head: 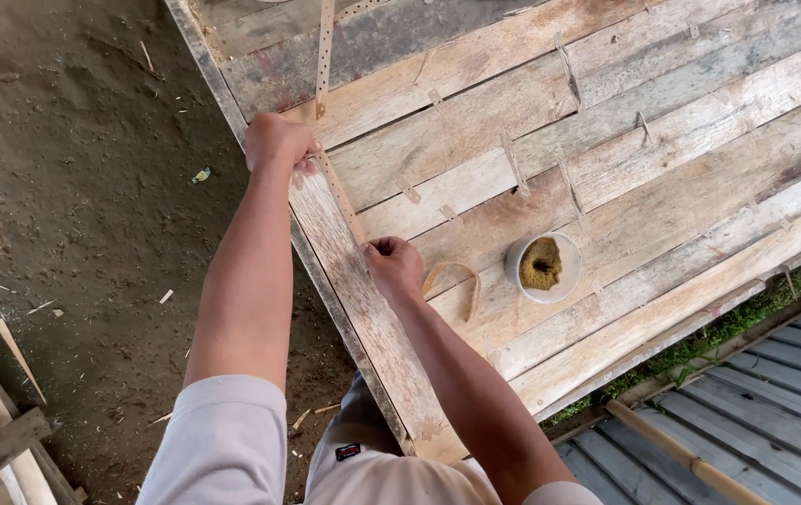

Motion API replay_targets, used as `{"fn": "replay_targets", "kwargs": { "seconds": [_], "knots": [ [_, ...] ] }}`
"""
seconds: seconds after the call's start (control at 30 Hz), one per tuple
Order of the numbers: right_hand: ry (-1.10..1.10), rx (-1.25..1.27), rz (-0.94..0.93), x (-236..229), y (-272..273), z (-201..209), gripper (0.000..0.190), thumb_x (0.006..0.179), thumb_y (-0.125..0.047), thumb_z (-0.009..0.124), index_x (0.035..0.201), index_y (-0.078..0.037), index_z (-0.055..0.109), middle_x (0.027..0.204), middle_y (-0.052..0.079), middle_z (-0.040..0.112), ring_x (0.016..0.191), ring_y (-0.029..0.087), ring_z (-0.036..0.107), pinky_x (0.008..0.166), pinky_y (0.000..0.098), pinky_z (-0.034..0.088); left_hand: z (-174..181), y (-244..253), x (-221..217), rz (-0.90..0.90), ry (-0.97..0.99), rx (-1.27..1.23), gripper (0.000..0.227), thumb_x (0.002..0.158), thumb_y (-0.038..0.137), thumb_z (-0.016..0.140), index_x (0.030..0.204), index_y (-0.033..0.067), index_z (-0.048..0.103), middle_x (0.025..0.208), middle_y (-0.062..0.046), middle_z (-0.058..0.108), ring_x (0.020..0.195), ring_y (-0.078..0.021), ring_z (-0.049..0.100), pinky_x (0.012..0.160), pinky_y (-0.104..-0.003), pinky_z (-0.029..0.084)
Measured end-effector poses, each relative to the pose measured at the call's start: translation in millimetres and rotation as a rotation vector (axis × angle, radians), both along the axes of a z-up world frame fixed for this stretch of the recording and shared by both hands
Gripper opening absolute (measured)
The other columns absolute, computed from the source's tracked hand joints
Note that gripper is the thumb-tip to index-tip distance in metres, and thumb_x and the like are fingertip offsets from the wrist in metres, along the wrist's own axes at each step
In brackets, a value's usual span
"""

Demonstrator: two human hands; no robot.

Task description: The person assembles a wooden frame by placing and adjusting wooden strips on a workbench. They use a perforated strap and a utility knife to cut and secure the pieces, then press the strips into place to form the frame.

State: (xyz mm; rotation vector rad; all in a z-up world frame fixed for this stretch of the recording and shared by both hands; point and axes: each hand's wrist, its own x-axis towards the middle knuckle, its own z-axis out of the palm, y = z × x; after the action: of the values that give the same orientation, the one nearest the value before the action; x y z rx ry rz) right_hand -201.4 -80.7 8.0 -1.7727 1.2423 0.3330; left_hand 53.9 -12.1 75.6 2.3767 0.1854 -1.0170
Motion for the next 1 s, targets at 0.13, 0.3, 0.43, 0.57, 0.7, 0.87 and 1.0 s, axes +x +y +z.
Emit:
{"fn": "replay_targets", "kwargs": {
  "seconds": [0.13,0.3,0.43,0.57,0.7,0.87,1.0],
  "knots": [
    [-0.007,-0.002,-0.026,-0.6,1.5,-5.3,0.02,0.079,-0.042,0.074,0.089,-0.026,0.081,0.073,-0.004,0.076,0.081,0.019,0.076,0.075,0.032,0.055,-16.9,4.5,5.0,0.024,0.001,-0.048,0.007,0.074,0.014,0.07,0.076,0.0083,0.074,0.053,-0.008,0.068,0.045,-0.0112,0.068,0.047,-0.011,0.046],
    [-0.009,0.002,-0.029,-0.8,2.0,-8.7,0.023,0.079,-0.042,0.074,0.091,-0.024,0.081,0.078,-0.001,0.077,0.086,0.023,0.076,0.078,0.0348,0.055,-41.6,7.7,-1.5,0.121,-0.17,-0.176,0.011,0.067,0.012,0.061,0.073,0.0087,0.07,0.043,-0.009,0.061,0.04,-0.0196,0.068,0.039,-0.02,0.05],
    [-0.003,0.004,-0.022,-3.4,4.1,-5.8,0.022,0.079,-0.043,0.074,0.09,-0.025,0.082,0.077,-0.001,0.077,0.088,0.025,0.076,0.078,0.0355,0.055,-39.1,17.4,-41.7,0.097,-0.776,-0.154,0.021,0.088,0.034,0.074,0.091,0.0143,0.072,0.08,-0.011,0.071,0.085,-0.0382,0.073,0.075,-0.052,0.055],
    [-0.021,0.009,-0.02,-1.3,3.7,3.1,0.023,0.08,-0.043,0.074,0.09,-0.024,0.081,0.075,-0.001,0.077,0.085,0.024,0.076,0.077,0.0343,0.055,-3.1,29.8,-104.6,-0.645,-1.021,-0.071,0.035,0.105,0.019,0.049,0.137,0.014,0.059,0.143,-0.008,0.05,0.136,-0.0311,0.04,0.106,-0.057,0.026],
    [-0.054,0.004,-0.021,1.7,2.2,13.6,0.022,0.081,-0.04,0.074,0.091,-0.021,0.082,0.078,0.002,0.077,0.083,0.025,0.076,0.075,0.0346,0.055,-46.6,44.0,-127.7,-0.977,-0.783,0.097,0.057,0.114,0.033,0.036,0.165,0.0101,0.03,0.175,-0.011,0.02,0.161,-0.0318,0.008,0.126,-0.068,-0.005],
    [-0.096,0.01,-0.037,7.0,5.7,41.6,0.024,0.082,-0.036,0.074,0.093,-0.016,0.081,0.077,0.003,0.077,0.079,0.022,0.076,0.076,0.0343,0.055,-27.8,36.9,-120.8,-1.055,-0.644,0.237,0.078,0.105,0.065,0.032,0.166,0.0164,0.024,0.175,-0.005,0.015,0.162,-0.0268,0.003,0.125,-0.07,-0.011],
    [-0.097,0.016,-0.027,6.6,7.6,47.9,0.027,0.085,-0.035,0.073,0.096,-0.013,0.081,0.08,0.005,0.078,0.078,0.023,0.077,0.078,0.0332,0.055,-35.5,38.1,-119.1,-1.054,-0.568,0.249,0.102,0.092,0.088,0.024,0.166,0.0181,0.016,0.176,-0.003,0.007,0.162,-0.0253,0.0,0.123,-0.073,-0.012]
  ]
}}
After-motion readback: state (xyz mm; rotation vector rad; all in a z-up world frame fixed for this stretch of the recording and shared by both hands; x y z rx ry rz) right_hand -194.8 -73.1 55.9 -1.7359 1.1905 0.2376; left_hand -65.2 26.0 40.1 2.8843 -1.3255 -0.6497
